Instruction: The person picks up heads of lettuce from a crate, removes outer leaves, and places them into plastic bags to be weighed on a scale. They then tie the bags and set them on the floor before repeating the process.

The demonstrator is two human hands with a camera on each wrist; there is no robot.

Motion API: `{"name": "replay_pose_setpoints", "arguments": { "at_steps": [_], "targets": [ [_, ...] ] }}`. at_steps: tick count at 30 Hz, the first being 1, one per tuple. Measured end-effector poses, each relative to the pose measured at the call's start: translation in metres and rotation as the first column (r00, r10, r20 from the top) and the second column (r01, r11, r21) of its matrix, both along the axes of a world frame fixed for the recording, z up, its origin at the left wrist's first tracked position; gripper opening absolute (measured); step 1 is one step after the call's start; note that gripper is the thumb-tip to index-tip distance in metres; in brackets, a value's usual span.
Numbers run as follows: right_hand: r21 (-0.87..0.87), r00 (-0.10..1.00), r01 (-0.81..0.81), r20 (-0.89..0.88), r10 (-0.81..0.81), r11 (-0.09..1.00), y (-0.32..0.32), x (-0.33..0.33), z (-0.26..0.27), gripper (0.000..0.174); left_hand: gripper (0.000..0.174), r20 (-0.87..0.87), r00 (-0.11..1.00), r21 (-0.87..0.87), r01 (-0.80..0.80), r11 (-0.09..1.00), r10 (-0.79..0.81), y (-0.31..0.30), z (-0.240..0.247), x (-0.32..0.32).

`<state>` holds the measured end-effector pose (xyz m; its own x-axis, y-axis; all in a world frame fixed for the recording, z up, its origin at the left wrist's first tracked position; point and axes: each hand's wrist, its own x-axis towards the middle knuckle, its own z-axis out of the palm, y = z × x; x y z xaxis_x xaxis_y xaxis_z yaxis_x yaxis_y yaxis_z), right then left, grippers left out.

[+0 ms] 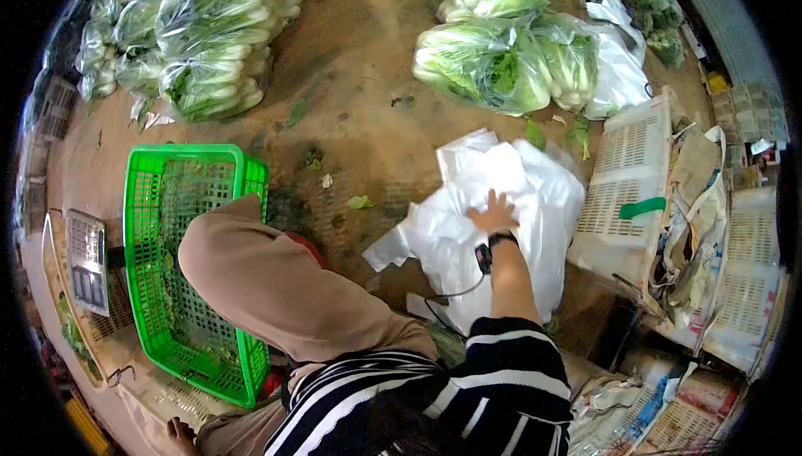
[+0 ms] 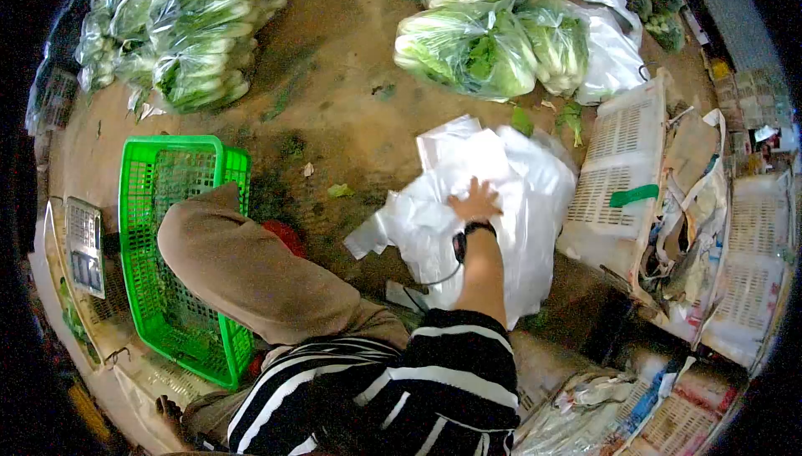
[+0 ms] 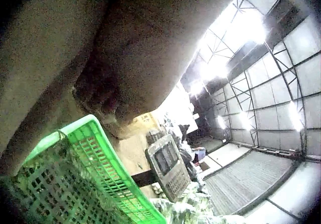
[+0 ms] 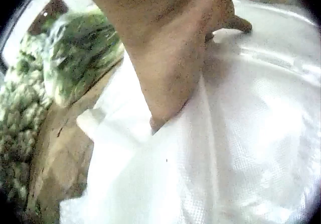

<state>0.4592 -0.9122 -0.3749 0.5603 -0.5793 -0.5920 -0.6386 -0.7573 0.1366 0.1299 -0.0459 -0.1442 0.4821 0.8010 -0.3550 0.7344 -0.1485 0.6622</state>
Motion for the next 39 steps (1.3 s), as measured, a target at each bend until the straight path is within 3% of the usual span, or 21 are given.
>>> {"name": "replay_pose_setpoints", "arguments": {
  "at_steps": [3,4,8,12,15,18,19,21,22,25,27,29,30,31,32,33,34,35,36,37,39],
  "targets": [
    [0.071,1.0,-0.021,-0.02,0.022,0.997,0.001,-0.056,0.003,0.088,0.021,-0.05,0.997,0.005,0.065,0.998,-0.065,-0.044,0.026,0.024],
    [0.03,0.99,-0.141,0.018,0.14,0.99,-0.018,-0.081,-0.05,0.088,0.021,-0.112,0.98,-0.043,0.161,0.986,-0.165,-0.052,0.033,0.033],
    [-0.021,0.989,-0.108,0.104,0.109,0.994,0.019,-0.078,0.02,0.078,0.022,-0.022,0.982,0.001,0.189,0.982,-0.189,-0.093,0.04,0.061],
    [0.008,0.754,-0.483,0.512,0.411,0.876,0.079,-0.087,0.022,0.066,0.022,0.062,0.985,0.052,0.16,0.986,-0.163,-0.085,0.031,0.052],
    [0.066,0.671,-0.647,0.524,0.525,0.76,0.11,-0.063,0.013,0.052,0.021,0.062,0.984,0.022,0.165,0.986,-0.166,-0.083,0.024,0.047],
    [-0.045,0.722,-0.55,0.476,0.502,0.834,0.099,0.015,-0.016,0.035,0.018,0.094,0.975,0.058,0.197,0.979,-0.202,-0.077,0.026,0.037],
    [0.037,0.686,-0.474,0.642,0.342,0.88,0.091,0.036,-0.016,0.04,0.018,0.096,0.977,0.058,0.185,0.981,-0.19,-0.076,0.028,0.033],
    [-0.125,0.61,-0.419,0.695,0.381,0.899,0.082,0.077,-0.022,0.042,0.019,0.13,0.976,0.096,0.164,0.982,-0.176,-0.079,0.025,0.028],
    [-0.136,0.595,-0.431,0.701,0.394,0.892,0.084,0.088,-0.025,0.042,0.019,0.125,0.992,0.093,-0.001,0.996,-0.011,-0.061,0.01,0.016],
    [-0.269,0.717,-0.326,0.554,0.422,0.906,0.085,0.115,-0.044,0.038,0.019,0.002,0.998,0.053,0.061,0.997,-0.061,-0.079,0.028,0.026],
    [-0.133,0.884,-0.438,0.116,0.453,0.889,0.078,0.125,-0.046,0.036,0.02,0.007,1.0,0.076,0.006,0.997,-0.006,-0.088,0.031,0.029],
    [-0.129,0.738,-0.639,0.172,0.652,0.758,0.005,0.113,-0.16,0.03,0.022,-0.029,0.999,0.133,0.018,0.991,-0.015,-0.103,0.042,0.041],
    [-0.046,0.804,-0.588,0.08,0.59,0.807,0.063,0.097,-0.013,0.024,0.022,-0.03,0.999,0.117,0.029,0.993,-0.026,-0.09,0.037,0.033],
    [-0.08,0.809,-0.576,0.084,0.581,0.814,0.042,0.092,-0.011,0.023,0.022,-0.032,0.999,0.114,0.026,0.993,-0.022,-0.093,0.04,0.036],
    [-0.202,0.764,-0.42,0.447,0.465,0.885,0.019,0.078,0.02,0.016,0.022,-0.005,0.999,0.116,0.054,0.992,-0.054,-0.1,0.043,0.043],
    [-0.436,0.473,-0.44,0.631,0.615,0.785,-0.016,0.059,0.051,0.012,0.021,0.02,0.996,0.117,0.08,0.99,-0.083,-0.105,0.044,0.047],
    [-0.261,0.338,-0.284,0.873,0.351,0.923,-0.044,0.046,0.081,0.01,0.021,0.01,0.997,0.109,0.075,0.991,-0.077,-0.105,0.043,0.05],
    [0.444,0.168,0.041,0.88,-0.444,0.895,-0.017,0.043,0.151,0.015,0.021,-0.043,0.993,0.067,0.111,0.992,-0.108,-0.101,0.041,0.054],
    [-0.333,0.335,-0.107,0.875,0.349,0.937,-0.066,0.032,0.127,0.015,0.021,-0.089,0.985,0.024,0.15,0.988,-0.147,-0.092,0.037,0.055],
    [-0.092,0.263,-0.505,0.93,0.255,0.858,-0.121,0.026,0.08,0.019,0.02,-0.097,0.982,-0.045,0.157,0.987,-0.161,-0.073,0.024,0.051],
    [-0.449,0.374,-0.411,0.711,0.596,0.794,-0.08,0.026,0.146,0.023,0.02,0.168,0.977,0.198,0.099,0.975,-0.133,-0.069,-0.008,0.035]
  ]
}}
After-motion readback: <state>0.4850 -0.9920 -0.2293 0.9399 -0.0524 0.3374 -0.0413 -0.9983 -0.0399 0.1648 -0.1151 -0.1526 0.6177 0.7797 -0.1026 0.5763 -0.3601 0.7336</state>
